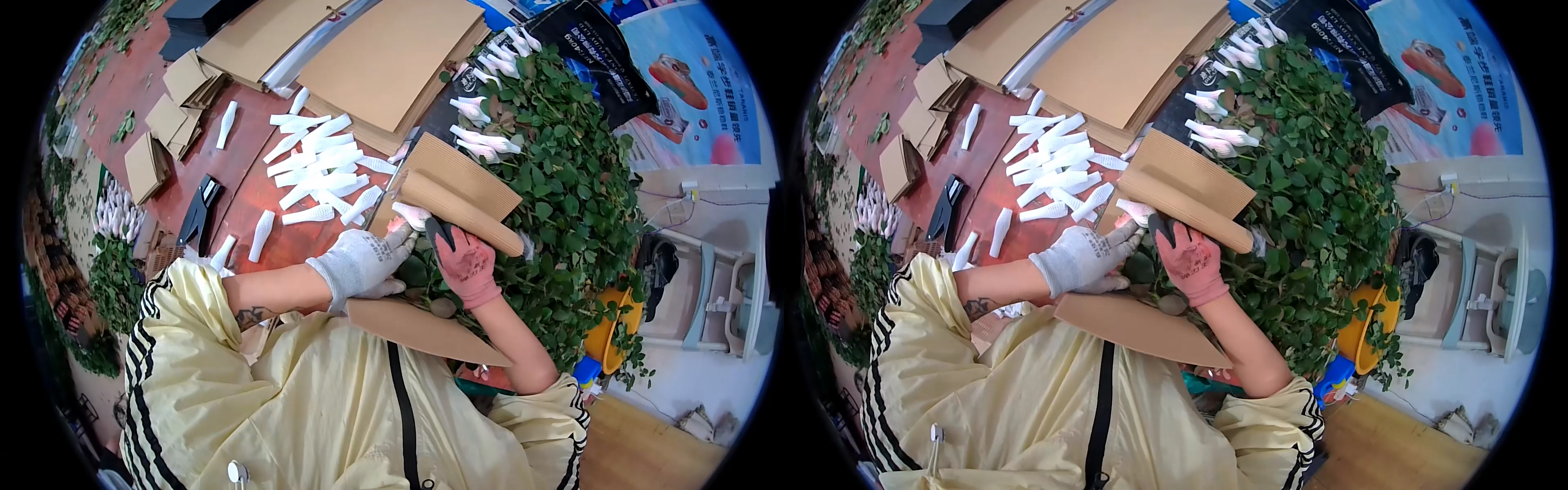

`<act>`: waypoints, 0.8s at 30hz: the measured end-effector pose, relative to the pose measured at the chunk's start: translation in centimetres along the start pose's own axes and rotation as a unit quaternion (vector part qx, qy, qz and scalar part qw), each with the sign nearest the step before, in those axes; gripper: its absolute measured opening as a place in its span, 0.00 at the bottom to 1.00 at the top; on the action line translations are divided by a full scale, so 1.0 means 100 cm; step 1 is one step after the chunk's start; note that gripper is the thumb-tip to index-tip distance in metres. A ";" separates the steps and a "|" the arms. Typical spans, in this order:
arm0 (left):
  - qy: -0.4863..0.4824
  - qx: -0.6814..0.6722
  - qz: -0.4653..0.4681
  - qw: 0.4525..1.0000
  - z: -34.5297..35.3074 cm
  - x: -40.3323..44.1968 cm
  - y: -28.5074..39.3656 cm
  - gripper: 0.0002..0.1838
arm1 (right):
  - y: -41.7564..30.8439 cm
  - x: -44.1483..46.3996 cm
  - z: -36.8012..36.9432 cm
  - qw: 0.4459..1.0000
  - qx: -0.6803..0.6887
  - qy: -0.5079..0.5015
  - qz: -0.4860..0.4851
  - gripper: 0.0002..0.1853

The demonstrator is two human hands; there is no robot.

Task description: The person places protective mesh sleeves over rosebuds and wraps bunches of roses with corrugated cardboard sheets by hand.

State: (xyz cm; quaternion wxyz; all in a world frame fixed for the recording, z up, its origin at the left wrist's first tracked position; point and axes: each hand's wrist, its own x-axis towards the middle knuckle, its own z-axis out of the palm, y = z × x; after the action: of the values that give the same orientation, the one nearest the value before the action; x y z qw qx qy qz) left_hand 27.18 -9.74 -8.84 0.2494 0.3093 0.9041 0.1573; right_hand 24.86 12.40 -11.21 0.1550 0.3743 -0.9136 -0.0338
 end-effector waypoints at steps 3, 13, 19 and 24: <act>0.005 0.024 0.001 1.000 0.006 0.000 0.000 0.40 | 0.003 0.003 0.004 1.000 -0.005 0.015 -0.006 0.06; 0.068 0.061 0.011 0.996 0.015 -0.002 0.003 0.40 | -0.006 0.002 0.021 0.996 0.024 -0.086 0.016 0.06; 0.058 0.002 0.033 0.998 0.006 -0.004 0.002 0.35 | -0.002 0.001 0.016 0.996 0.008 -0.082 -0.018 0.09; 0.185 -0.006 0.076 0.980 0.021 0.005 -0.012 0.29 | -0.005 0.001 0.024 0.993 0.011 -0.114 0.021 0.11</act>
State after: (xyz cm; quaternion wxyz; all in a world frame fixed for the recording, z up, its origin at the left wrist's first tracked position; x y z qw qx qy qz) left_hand 27.40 -10.04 -11.31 0.0671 0.3413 0.9075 0.2356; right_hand 24.41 11.81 -13.57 0.0461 0.3500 -0.9335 -0.0629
